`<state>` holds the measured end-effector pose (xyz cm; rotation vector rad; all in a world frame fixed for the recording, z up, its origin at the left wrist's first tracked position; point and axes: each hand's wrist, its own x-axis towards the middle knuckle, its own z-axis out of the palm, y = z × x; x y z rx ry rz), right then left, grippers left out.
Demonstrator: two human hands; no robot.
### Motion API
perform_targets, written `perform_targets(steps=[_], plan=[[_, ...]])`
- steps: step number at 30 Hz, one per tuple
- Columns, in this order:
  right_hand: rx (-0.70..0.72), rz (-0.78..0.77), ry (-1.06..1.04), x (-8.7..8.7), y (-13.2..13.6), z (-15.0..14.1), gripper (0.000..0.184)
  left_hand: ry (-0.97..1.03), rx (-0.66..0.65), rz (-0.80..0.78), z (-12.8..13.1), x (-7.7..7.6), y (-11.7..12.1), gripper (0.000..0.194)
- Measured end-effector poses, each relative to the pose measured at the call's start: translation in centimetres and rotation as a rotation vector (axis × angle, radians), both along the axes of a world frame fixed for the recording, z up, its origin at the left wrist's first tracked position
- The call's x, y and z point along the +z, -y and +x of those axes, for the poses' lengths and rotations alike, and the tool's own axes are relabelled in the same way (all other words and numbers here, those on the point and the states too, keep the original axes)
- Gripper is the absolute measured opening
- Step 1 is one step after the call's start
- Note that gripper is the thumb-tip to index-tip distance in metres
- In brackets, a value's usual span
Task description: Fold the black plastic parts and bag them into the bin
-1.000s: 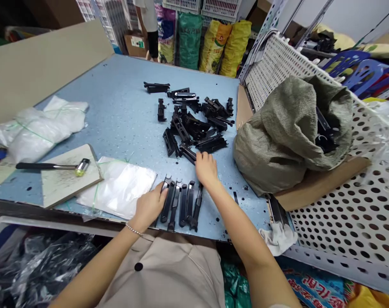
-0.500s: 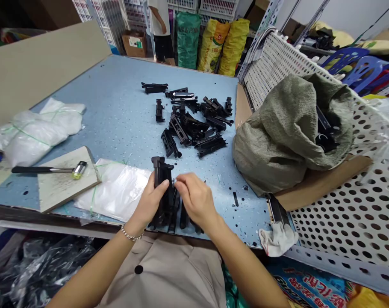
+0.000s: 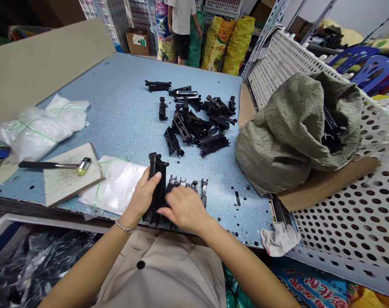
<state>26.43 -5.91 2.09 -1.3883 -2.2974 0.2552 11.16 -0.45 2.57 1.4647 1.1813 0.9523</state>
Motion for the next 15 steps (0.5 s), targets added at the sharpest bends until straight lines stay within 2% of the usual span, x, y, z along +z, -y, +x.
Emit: perform_targets(steps=[2,4,7,9,10,12,15], plan=[[0.013,-0.002,0.042,-0.5,0.9,-0.5,0.04,-0.061,-0.016,0.023,-0.5,-0.1,-0.4,0.043],[-0.044,-0.104,0.031,-0.8,0.0,0.1,0.04,-0.217,-0.03,0.026,-1.2,-0.3,-0.7,0.045],[-0.207,-0.201,0.069,-0.7,-4.1,3.0,0.034,-0.633,-0.041,-0.006,-2.4,-0.9,-1.1,0.05],[-0.366,-0.134,0.127,-0.7,-7.8,5.7,0.028,-0.871,-0.101,-0.022,-2.5,-1.6,-1.0,0.053],[-0.436,-0.109,0.169,-0.8,-9.6,7.0,0.033,-0.948,-0.138,-0.023,-2.4,-2.0,-0.7,0.054],[-0.491,-0.113,0.274,-1.1,-12.5,9.2,0.044,-1.035,-0.184,-0.01,-1.6,-2.9,0.0,0.054],[-0.454,-0.151,0.369,-1.2,-14.8,11.4,0.042,-1.031,-0.166,0.074,-0.5,-4.1,1.2,0.051]])
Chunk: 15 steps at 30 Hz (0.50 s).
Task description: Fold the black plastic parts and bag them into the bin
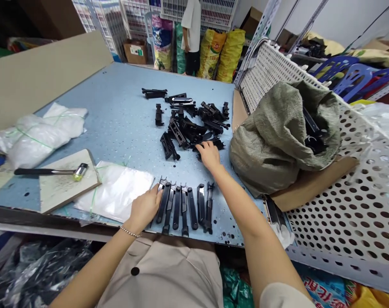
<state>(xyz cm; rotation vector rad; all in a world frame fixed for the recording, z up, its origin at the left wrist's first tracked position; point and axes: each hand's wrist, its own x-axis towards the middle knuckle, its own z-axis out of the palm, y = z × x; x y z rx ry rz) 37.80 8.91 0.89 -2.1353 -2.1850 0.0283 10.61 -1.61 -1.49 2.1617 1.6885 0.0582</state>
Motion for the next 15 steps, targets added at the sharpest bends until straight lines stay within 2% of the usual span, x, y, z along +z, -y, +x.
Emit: perform_targets(steps=[2,4,6,8,9,10,12,13,14,15], plan=[[0.023,0.028,-0.037,0.7,0.1,0.9,0.039,0.134,-0.025,0.086,0.1,-0.1,0.3,0.047],[0.029,0.143,-0.199,2.0,1.4,1.3,0.037,0.364,-0.034,0.151,-0.2,0.4,0.1,0.044],[0.038,0.263,-0.511,3.6,3.8,0.9,0.035,0.667,0.015,0.137,-0.4,1.5,-0.8,0.044],[0.063,0.269,-0.925,4.9,6.5,-0.4,0.031,1.011,0.127,-0.02,-0.2,2.9,-1.9,0.044],[0.076,0.212,-1.14,5.2,7.9,-1.4,0.03,1.168,0.16,-0.186,0.1,3.5,-2.3,0.046],[0.094,0.132,-1.351,5.3,9.0,-2.5,0.029,1.296,0.148,-0.42,0.5,4.2,-2.6,0.052],[0.125,-0.06,-1.669,4.9,10.7,-4.5,0.028,1.436,-0.017,-1.028,1.6,5.1,-2.5,0.07],[0.132,-0.147,-1.763,4.5,11.2,-5.3,0.028,1.452,-0.127,-1.314,2.1,5.4,-2.1,0.078],[0.123,-0.208,-1.807,3.9,11.5,-5.9,0.029,1.467,-0.204,-1.528,2.5,5.7,-1.6,0.082],[0.098,-0.229,-1.808,3.5,11.6,-6.3,0.029,1.508,-0.222,-1.645,2.8,5.8,-1.0,0.082]])
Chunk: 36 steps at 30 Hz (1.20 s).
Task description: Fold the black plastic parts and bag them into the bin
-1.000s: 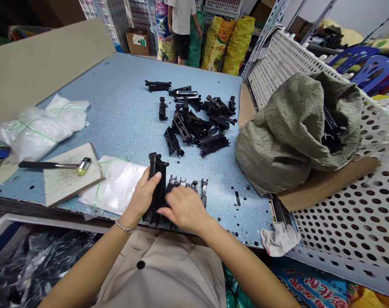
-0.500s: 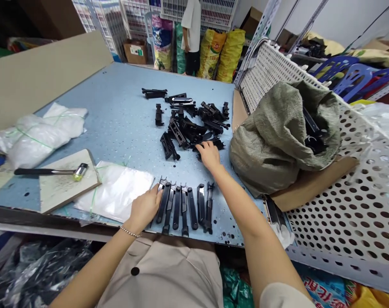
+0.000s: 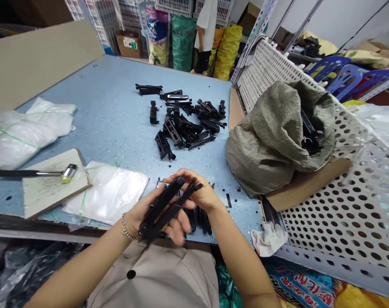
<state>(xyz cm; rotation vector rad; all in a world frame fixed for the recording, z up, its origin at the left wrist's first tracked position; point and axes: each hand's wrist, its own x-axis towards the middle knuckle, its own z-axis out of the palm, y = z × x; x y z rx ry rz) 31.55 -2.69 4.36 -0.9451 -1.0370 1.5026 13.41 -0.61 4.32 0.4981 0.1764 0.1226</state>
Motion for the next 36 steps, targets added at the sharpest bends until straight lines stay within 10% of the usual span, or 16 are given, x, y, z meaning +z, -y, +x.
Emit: perform_targets(steps=[6,13,18,22,29,36], plan=[[-0.353,0.291,0.62,-0.3,0.3,0.2,0.032,-0.267,0.55,0.1,-0.6,0.3,2.1,0.045],[-0.286,1.06,1.304,0.1,-2.3,0.1,0.035,-0.435,0.546,0.196,-0.8,1.4,2.4,0.045],[-0.18,0.774,1.236,-0.4,-1.2,-1.4,0.043,-0.472,0.732,0.136,-0.3,1.0,1.6,0.052],[-0.031,0.832,1.183,-1.0,2.6,-4.2,0.042,-0.532,0.818,0.137,-0.1,0.0,0.9,0.057],[-0.352,0.279,1.374,-4.0,6.5,-1.0,0.032,-0.804,0.705,0.455,-4.4,-2.7,0.9,0.047],[-0.347,0.227,1.362,-7.8,4.4,1.8,0.049,-0.775,0.792,0.21,-3.2,-5.3,0.7,0.047]])
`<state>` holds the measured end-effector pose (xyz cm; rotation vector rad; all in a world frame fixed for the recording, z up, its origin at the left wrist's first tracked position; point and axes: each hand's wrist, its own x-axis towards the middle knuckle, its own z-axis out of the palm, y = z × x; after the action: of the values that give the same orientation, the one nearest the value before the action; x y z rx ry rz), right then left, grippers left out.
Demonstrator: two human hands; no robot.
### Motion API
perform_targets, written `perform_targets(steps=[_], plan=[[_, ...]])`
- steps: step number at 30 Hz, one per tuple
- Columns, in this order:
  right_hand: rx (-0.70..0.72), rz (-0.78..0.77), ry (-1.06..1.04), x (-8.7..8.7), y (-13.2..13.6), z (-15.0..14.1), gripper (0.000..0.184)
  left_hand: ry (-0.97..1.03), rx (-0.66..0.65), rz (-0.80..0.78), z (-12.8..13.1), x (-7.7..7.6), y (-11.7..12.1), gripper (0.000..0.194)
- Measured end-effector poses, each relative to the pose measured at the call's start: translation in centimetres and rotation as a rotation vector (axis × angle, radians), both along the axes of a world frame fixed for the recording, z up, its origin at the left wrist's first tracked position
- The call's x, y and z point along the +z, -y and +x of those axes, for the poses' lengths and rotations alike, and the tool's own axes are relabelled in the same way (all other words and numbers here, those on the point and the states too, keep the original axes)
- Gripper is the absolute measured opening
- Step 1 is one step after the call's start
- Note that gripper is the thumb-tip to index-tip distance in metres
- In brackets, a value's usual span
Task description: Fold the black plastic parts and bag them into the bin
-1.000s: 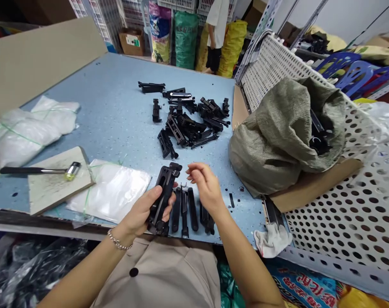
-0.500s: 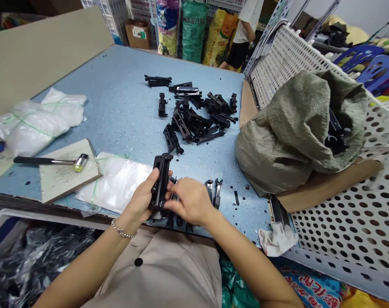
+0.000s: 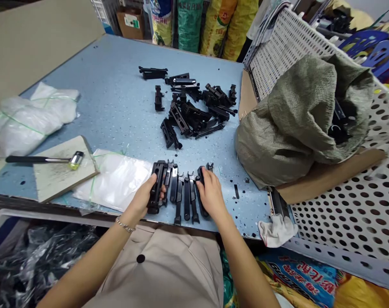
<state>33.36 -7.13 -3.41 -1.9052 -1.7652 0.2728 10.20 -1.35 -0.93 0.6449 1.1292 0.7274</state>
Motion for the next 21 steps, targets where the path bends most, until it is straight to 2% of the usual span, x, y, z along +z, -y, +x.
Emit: perform_targets(steps=[2,4,6,8,9,10,12,14,15,16,18,21], plan=[[0.049,0.046,0.021,1.6,-1.1,-0.3,0.049,0.075,-0.022,-0.009,0.3,0.6,-0.3,0.049],[0.187,0.107,0.058,4.1,-1.4,-1.2,0.054,0.156,-0.194,-0.065,-0.6,1.8,-0.3,0.052],[0.482,0.133,0.092,6.6,-1.1,-2.5,0.056,0.2,-0.494,-0.153,-2.1,3.3,0.3,0.056],[0.781,0.11,0.103,8.2,-0.6,-3.7,0.05,0.197,-0.769,-0.222,-3.7,4.5,0.9,0.064],[0.868,0.082,0.092,8.5,-0.4,-4.1,0.046,0.183,-0.835,-0.228,-4.4,4.8,1.1,0.068],[0.899,0.039,0.065,8.6,-0.4,-4.3,0.042,0.142,-0.826,-0.194,-4.9,4.8,1.3,0.07],[0.809,-0.076,-0.05,8.1,-0.6,-4.4,0.041,-0.082,-0.604,0.02,-5.8,4.2,1.2,0.066],[0.592,-0.185,-0.268,7.1,-1.2,-4.4,0.048,-0.508,-0.31,0.365,-6.4,2.9,0.9,0.052],[0.472,-0.231,-0.423,6.7,-1.5,-4.7,0.051,-0.741,-0.215,0.533,-6.6,2.2,0.8,0.044],[0.365,-0.269,-0.601,6.2,-1.8,-5.1,0.053,-0.944,-0.18,0.67,-6.9,1.5,0.7,0.037],[0.223,-0.335,-0.96,5.5,-2.2,-6.5,0.049,-1.189,-0.243,0.826,-7.3,0.4,0.5,0.026],[0.145,-0.415,-1.331,4.8,-2.3,-9.0,0.039,-1.183,-0.323,0.864,-8.3,-0.4,-0.1,0.02]])
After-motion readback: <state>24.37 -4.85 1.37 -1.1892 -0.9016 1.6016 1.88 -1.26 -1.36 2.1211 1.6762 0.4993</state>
